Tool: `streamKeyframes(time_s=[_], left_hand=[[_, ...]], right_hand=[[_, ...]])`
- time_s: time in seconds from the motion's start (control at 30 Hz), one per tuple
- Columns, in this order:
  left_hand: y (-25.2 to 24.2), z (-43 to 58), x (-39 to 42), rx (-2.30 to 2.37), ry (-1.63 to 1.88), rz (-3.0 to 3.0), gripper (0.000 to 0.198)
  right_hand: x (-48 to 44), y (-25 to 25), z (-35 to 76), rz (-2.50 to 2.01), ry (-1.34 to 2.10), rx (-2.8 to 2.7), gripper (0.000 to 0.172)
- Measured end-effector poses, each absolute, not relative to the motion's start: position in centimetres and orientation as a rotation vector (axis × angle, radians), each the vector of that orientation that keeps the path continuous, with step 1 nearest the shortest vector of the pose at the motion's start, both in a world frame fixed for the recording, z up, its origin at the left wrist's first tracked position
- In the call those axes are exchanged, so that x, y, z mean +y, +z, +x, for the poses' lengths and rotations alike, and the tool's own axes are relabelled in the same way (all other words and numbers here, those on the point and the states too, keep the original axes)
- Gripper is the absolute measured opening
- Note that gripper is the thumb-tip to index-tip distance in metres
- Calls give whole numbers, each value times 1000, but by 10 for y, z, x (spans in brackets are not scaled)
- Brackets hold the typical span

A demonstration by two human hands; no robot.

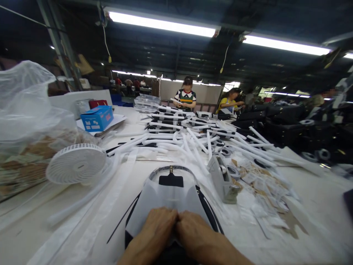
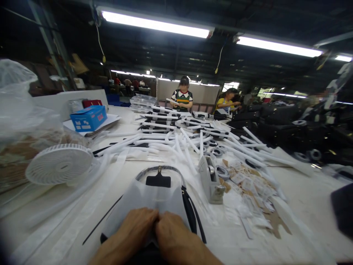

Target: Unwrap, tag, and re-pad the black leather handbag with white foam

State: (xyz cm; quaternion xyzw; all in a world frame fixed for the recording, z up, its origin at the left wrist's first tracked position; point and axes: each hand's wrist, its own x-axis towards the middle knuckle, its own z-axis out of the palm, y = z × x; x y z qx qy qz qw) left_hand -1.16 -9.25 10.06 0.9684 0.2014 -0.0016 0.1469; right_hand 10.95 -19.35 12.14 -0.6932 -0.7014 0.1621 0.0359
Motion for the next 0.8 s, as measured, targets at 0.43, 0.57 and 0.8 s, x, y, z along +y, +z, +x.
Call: streamKeyframes(time_s=[0.43, 0.57, 0.8], left_hand=[[74, -9, -85, 687, 122, 2752, 50], [66, -14, -82, 696, 229, 2639, 57], [57, -20, -62, 840, 362, 2388, 42]], right_hand=[[-89, 164, 132, -2214, 491, -1921, 30], [-103, 121, 122, -2281, 426, -1834, 32], [-125, 101, 125, -2296, 317, -1824, 23]])
